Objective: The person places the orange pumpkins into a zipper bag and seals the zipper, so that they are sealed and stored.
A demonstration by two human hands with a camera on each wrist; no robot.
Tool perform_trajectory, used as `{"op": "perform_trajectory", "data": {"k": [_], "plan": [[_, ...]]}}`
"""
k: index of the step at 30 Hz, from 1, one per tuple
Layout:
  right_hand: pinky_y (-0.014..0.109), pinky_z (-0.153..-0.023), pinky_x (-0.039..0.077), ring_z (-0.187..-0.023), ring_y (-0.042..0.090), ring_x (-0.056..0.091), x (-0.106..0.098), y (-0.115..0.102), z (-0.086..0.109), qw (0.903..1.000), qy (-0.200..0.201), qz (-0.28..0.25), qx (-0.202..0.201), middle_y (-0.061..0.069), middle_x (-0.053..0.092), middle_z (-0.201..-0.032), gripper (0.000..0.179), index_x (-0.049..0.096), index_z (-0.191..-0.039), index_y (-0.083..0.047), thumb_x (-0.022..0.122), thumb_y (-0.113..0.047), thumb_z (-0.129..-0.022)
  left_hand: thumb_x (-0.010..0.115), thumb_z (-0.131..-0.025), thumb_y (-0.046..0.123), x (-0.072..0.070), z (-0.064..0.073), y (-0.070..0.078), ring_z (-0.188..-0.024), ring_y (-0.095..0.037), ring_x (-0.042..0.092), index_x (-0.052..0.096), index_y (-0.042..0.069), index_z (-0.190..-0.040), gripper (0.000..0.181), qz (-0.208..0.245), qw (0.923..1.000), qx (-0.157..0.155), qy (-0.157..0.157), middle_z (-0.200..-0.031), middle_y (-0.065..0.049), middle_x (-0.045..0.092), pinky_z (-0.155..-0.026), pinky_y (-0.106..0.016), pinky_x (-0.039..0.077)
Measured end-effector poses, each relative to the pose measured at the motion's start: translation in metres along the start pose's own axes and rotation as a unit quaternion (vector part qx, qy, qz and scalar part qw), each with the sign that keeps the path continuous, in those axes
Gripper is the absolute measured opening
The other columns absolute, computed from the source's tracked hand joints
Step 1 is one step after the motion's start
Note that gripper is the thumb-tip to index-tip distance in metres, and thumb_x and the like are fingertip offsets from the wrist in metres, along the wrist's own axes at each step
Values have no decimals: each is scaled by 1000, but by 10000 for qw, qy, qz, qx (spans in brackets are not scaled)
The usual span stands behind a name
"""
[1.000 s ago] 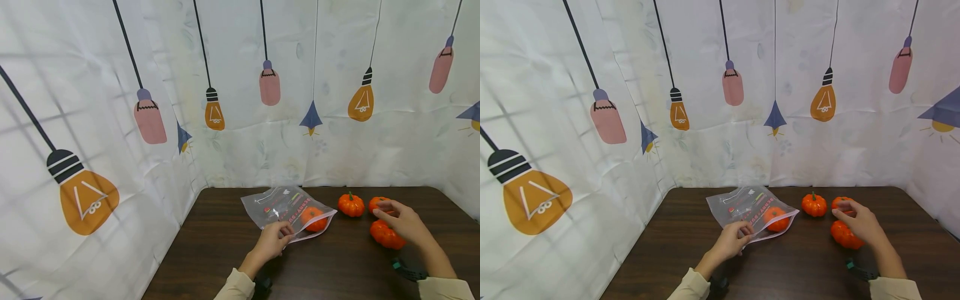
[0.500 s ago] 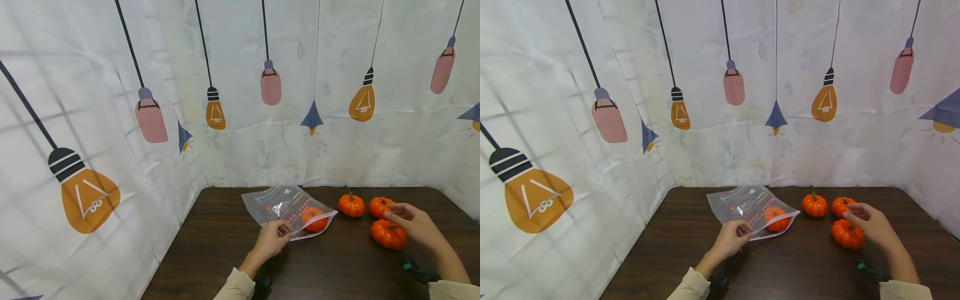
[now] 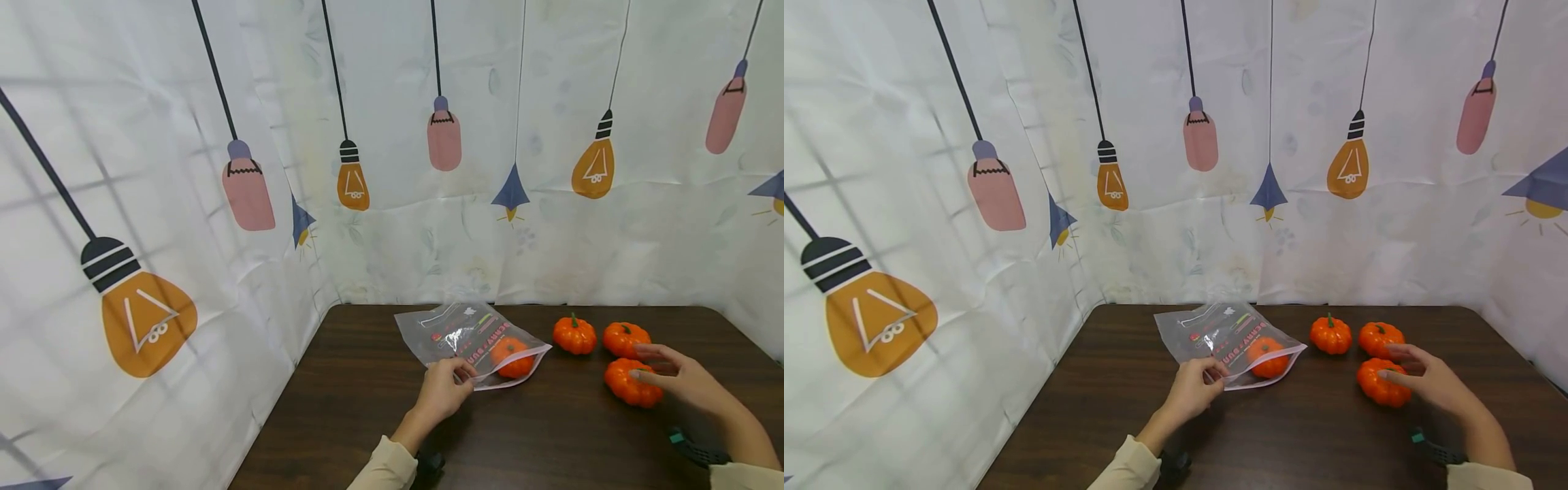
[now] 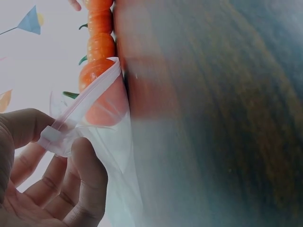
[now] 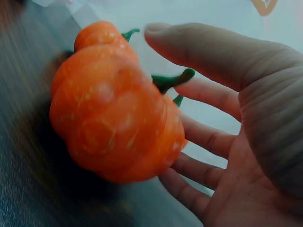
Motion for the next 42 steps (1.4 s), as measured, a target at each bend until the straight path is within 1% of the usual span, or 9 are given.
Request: {"op": "perform_trajectory", "data": {"k": [3, 11, 15, 18, 21, 24, 26, 28, 42], "plan": [[39, -76, 52, -102, -4, 50, 2, 5, 1, 9999, -102, 86, -53, 40, 39, -149, 66, 41, -148, 6, 62, -35, -101, 71, -80, 2, 1, -1, 0, -58, 7, 50, 77, 14, -88, 15, 4, 10000, -5, 27, -74, 4, 71, -57, -15, 44], [46, -79, 53, -97, -22, 41, 6, 17, 5, 9995, -272, 5, -140, 39, 37, -150, 65, 36, -151, 5, 61, -31, -102, 72, -81, 4, 2, -3, 0, -58, 7, 50, 78, 15, -90, 15, 62, 10000, -17, 25, -74, 5, 71, -57, -14, 44], [55, -82, 53, -115, 11, 57, 8, 21, 6, 9992, -385, -28, -109, 40, 32, -152, 67, 32, -153, 4, 60, -30, -103, 72, -81, 3, 4, -3, 0, -58, 7, 50, 79, 15, -90, 16, -26, 10000, 62, 39, -72, 5, 71, -57, -14, 44], [57, -83, 51, -121, 42, 53, 10, 22, 5, 9988, -469, -76, -125, 41, 30, -153, 70, 29, -154, 4, 61, -29, -102, 73, -81, 3, 5, -3, 0, -59, 7, 50, 79, 15, -89, 15, -78, 9999, 99, 50, -71, 6, 70, -58, -14, 44], [53, -83, 51, -121, 11, 53, 11, 22, 5, 9987, -450, -88, -221, 31, 36, -152, 70, 30, -154, 2, 64, -27, -100, 74, -82, 4, 5, -3, 0, -60, 8, 50, 79, 15, -88, 13, -74, 9999, 97, 48, -71, 5, 71, -58, -14, 44], [50, -83, 50, -109, -21, 37, 10, 23, 5, 9984, -399, -127, -391, -8, 43, -145, 68, 32, -154, 0, 66, -23, -99, 76, -83, 6, 5, -3, -1, -60, 8, 51, 79, 15, -88, 10, -60, 9999, 86, 44, -72, 5, 71, -58, -13, 44], [48, -83, 49, -103, -29, 29, 11, 24, 5, 9982, -363, -133, -465, -31, 36, -134, 67, 34, -154, -1, 66, -23, -99, 77, -84, 8, 5, -3, -1, -60, 8, 51, 79, 15, -88, 8, -59, 9999, 87, 50, -72, 5, 72, -58, -13, 44], [50, -84, 49, -103, -30, 28, 11, 24, 5, 9980, -347, -143, -518, -39, 29, -128, 66, 35, -153, -2, 66, -22, -98, 77, -85, 9, 4, -3, -1, -60, 8, 51, 79, 15, -88, 7, -54, 9999, 85, 60, -73, 4, 72, -58, -13, 44], [45, -85, 52, -104, -28, 31, 13, 17, 3, 9987, -246, -141, -422, 5, 43, -146, 65, 37, -153, -4, 66, -24, -99, 78, -86, 12, 4, -3, -1, -59, 7, 51, 79, 17, -88, 6, 28, 10000, 73, 44, -73, 5, 71, -59, -13, 45]]}}
Point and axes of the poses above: each hand's wrist, its own z-axis away from the middle knuckle, its own x-axis out of the palm, y = z × x, the point moved 4 cm from there along -z, towards the middle knuckle
